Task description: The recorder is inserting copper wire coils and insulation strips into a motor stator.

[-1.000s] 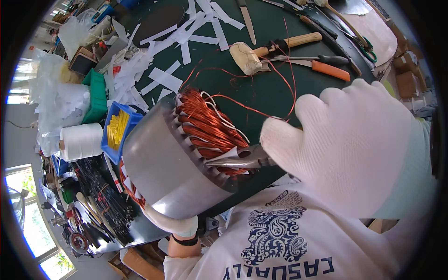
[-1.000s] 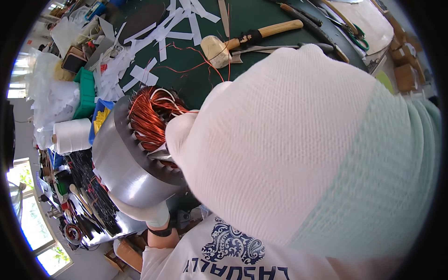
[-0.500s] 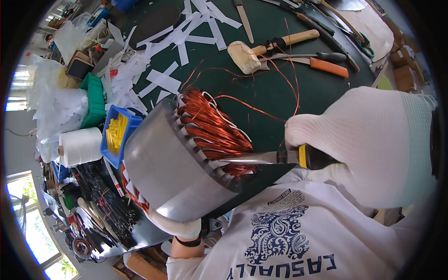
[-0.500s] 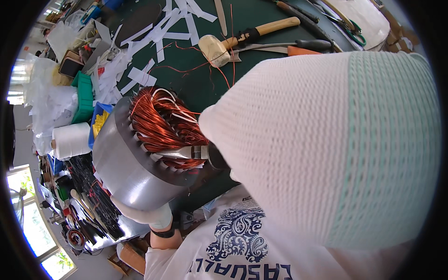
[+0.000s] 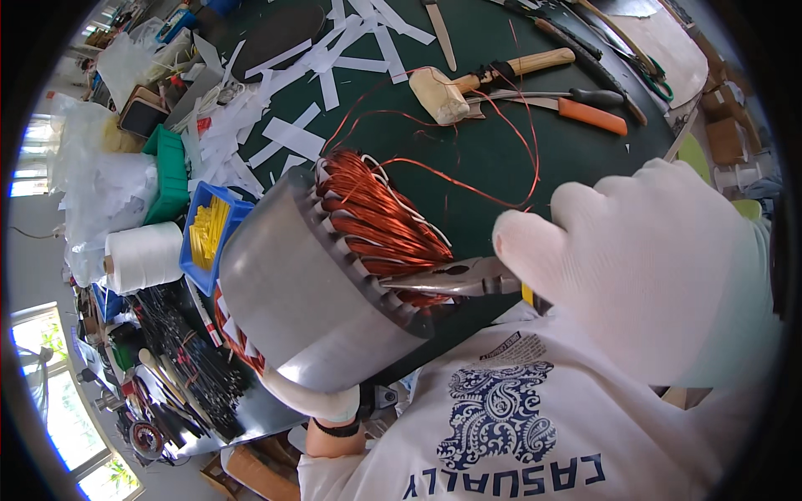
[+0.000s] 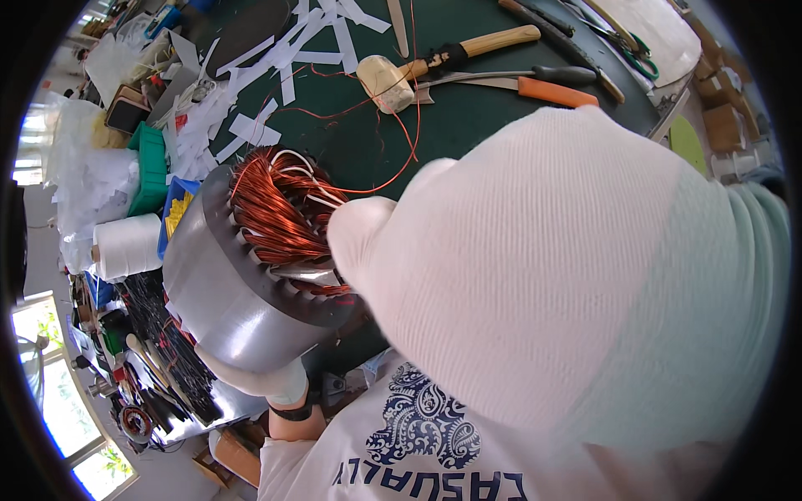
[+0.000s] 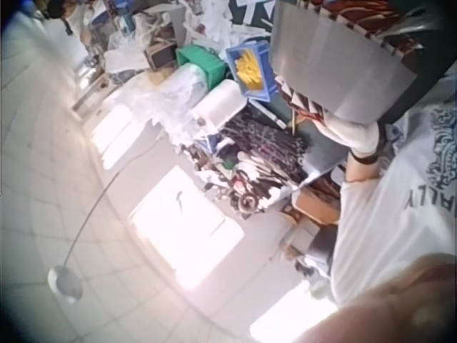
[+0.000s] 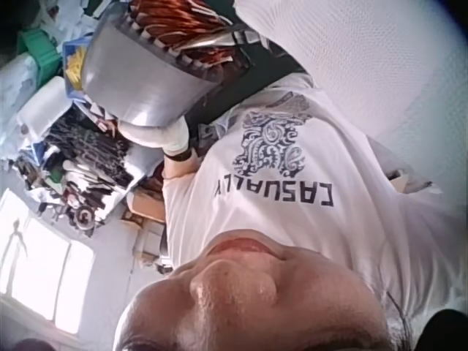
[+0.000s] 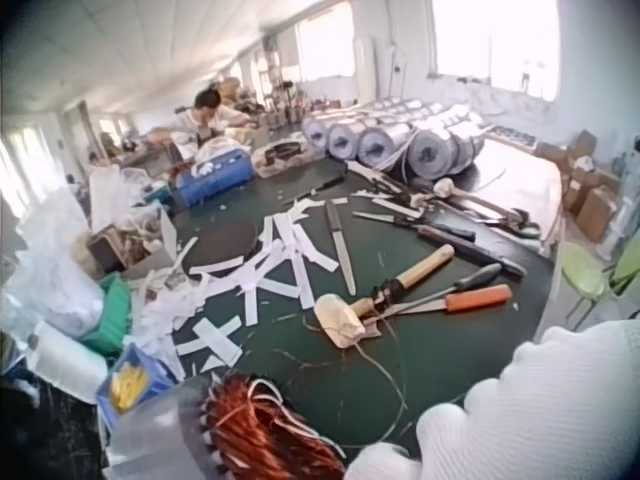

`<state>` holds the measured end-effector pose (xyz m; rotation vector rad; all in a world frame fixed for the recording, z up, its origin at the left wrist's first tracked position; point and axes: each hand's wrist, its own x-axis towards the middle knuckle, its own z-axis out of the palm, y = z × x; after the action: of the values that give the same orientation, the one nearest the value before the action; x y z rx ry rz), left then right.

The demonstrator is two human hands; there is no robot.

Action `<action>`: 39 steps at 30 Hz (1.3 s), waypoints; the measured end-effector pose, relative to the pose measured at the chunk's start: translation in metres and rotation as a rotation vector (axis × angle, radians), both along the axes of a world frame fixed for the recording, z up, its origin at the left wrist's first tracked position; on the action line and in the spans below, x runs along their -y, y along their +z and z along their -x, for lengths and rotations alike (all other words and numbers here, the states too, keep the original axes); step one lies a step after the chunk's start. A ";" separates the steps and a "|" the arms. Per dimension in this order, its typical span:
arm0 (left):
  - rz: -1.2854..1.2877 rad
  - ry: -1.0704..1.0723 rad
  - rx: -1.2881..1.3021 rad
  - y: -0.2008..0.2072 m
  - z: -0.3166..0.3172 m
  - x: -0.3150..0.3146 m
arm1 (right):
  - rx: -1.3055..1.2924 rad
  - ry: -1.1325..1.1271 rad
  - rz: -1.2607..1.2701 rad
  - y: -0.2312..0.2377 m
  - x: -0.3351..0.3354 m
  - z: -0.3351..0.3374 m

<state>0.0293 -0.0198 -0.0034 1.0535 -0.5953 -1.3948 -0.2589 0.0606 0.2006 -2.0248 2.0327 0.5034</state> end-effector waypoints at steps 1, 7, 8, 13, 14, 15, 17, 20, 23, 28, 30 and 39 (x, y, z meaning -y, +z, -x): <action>0.038 0.014 0.046 -0.002 -0.001 0.000 | 0.180 -0.060 -0.212 0.006 0.003 0.006; 0.368 -0.118 0.856 -0.013 -0.002 -0.007 | 0.106 -0.077 -0.095 0.005 0.000 -0.010; 0.445 -0.158 1.044 -0.013 -0.002 -0.007 | 0.106 -0.080 -0.093 0.005 -0.001 -0.006; 0.394 -0.151 0.834 -0.009 -0.004 -0.010 | 0.636 -0.428 -0.542 0.006 0.020 0.019; 0.298 -0.144 0.682 -0.006 -0.002 -0.011 | 0.635 -0.429 -0.542 0.003 0.011 0.020; 0.197 -0.132 0.576 -0.003 -0.004 -0.013 | 0.646 -0.288 -0.320 -0.006 0.003 0.020; 0.032 -0.131 0.463 0.000 -0.005 -0.013 | 0.655 -0.140 -0.099 -0.003 0.010 0.016; 1.043 -0.190 1.376 -0.012 -0.016 0.007 | 0.438 -0.298 -0.419 0.019 0.022 0.016; 1.028 -0.109 1.688 0.004 -0.015 0.001 | 0.599 -0.072 -0.329 -0.013 0.017 0.047; 0.460 -0.138 0.148 -0.019 -0.007 -0.025 | 0.670 -0.371 -0.144 -0.073 -0.007 0.112; 0.473 -0.189 0.279 -0.056 -0.021 -0.023 | 0.418 -0.221 0.324 -0.118 -0.027 0.116; 0.922 -0.152 1.102 0.030 0.014 -0.011 | 0.630 0.047 0.715 -0.141 -0.010 0.057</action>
<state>0.0153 -0.0087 0.0265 0.9126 -1.9160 -0.3814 -0.3156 0.0705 0.0594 -2.1680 1.8792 -0.8818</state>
